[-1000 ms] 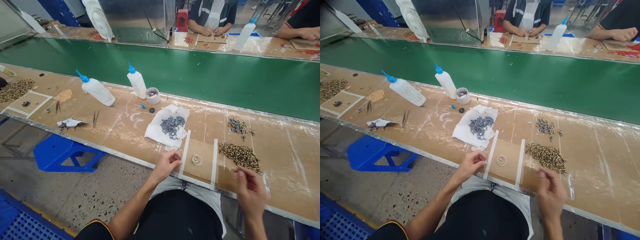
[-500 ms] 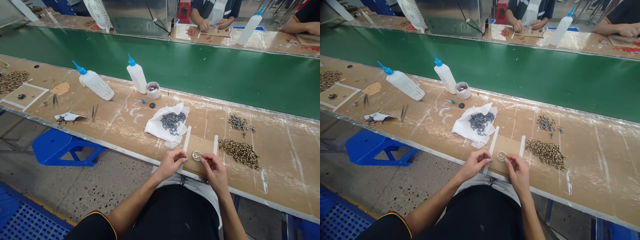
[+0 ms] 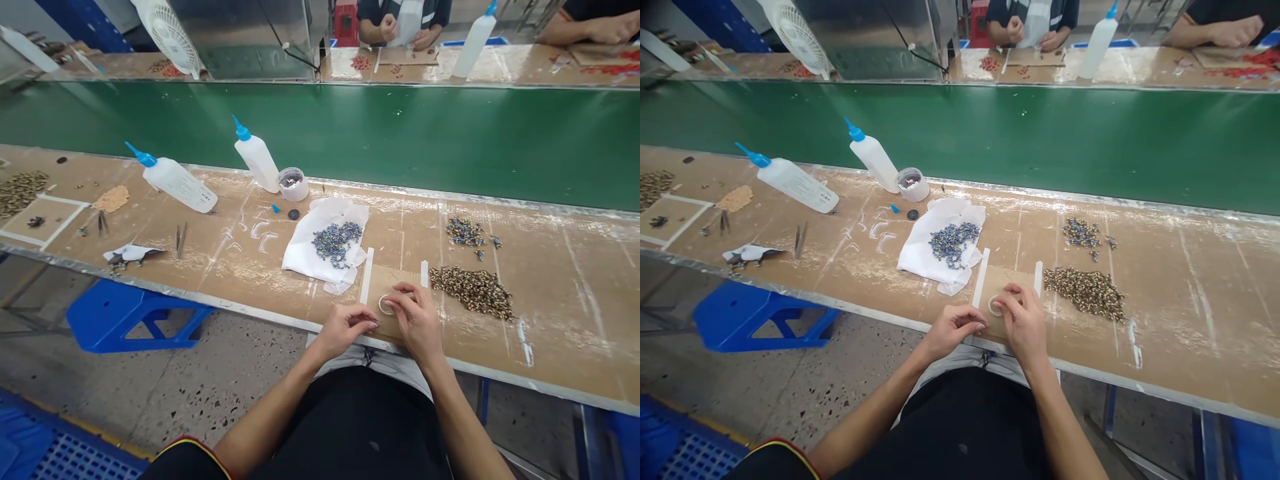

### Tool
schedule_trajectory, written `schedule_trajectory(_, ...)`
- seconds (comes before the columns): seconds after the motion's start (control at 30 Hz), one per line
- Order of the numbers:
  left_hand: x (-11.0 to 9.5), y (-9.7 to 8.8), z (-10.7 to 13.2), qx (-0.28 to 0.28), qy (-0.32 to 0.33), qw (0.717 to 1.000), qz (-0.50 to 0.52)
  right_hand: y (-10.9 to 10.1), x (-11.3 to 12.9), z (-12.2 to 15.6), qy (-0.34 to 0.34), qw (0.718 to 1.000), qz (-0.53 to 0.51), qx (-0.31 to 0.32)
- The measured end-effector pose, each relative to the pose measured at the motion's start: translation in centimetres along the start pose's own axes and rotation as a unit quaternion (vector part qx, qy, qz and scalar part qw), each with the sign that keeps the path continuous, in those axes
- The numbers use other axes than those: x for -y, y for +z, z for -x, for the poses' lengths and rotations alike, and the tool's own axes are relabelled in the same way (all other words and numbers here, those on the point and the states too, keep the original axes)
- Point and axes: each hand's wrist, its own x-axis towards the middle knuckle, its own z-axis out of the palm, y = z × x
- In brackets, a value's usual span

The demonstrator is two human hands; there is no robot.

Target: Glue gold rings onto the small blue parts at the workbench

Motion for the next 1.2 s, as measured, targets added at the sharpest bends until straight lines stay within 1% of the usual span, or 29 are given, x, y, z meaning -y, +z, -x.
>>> schedule_trajectory(0.07,0.1,0.1,-0.1,-0.007,0.002,1.000,-0.012,-0.3,-0.1,-0.1,-0.006,1.000,0.021,0.000)
schedule_trajectory(0.13,0.3,0.1,-0.2,-0.009,0.000,0.999,-0.032,-0.6,-0.3,-0.1,0.001,1.000,0.015,0.002)
schedule_trajectory(0.2,0.5,0.1,-0.3,-0.009,0.000,0.998,-0.058,-0.8,-0.3,0.0,0.023,1.000,-0.022,0.003)
schedule_trajectory(0.27,0.7,0.1,-0.4,-0.009,0.006,0.996,-0.087,-0.8,-0.3,0.3,0.065,0.994,-0.083,-0.007)
schedule_trajectory(0.33,0.7,0.1,-0.4,-0.007,0.015,0.993,-0.118,-0.6,-0.2,0.8,0.121,0.981,-0.148,-0.044)
schedule_trajectory(0.43,0.7,0.2,-0.4,-0.007,0.028,0.986,-0.165,-0.1,0.2,1.9,0.201,0.951,-0.210,-0.108)
schedule_trajectory(0.53,0.6,0.4,-0.6,-0.009,0.050,0.975,-0.215,0.5,0.7,3.0,0.244,0.926,-0.251,-0.140)
schedule_trajectory(0.6,0.4,0.5,-0.8,-0.006,0.065,0.968,-0.241,0.9,1.0,3.5,0.245,0.922,-0.263,-0.142)
schedule_trajectory(0.8,0.2,0.8,-0.9,0.003,0.069,0.963,-0.261,1.6,0.8,4.3,0.228,0.933,-0.248,-0.130)
schedule_trajectory(1.0,0.2,0.9,-1.1,0.006,0.067,0.962,-0.265,1.7,0.5,4.5,0.220,0.939,-0.228,-0.131)
schedule_trajectory(1.2,0.1,0.9,-1.2,0.010,0.080,0.956,-0.281,1.7,0.6,4.5,0.206,0.947,-0.211,-0.128)
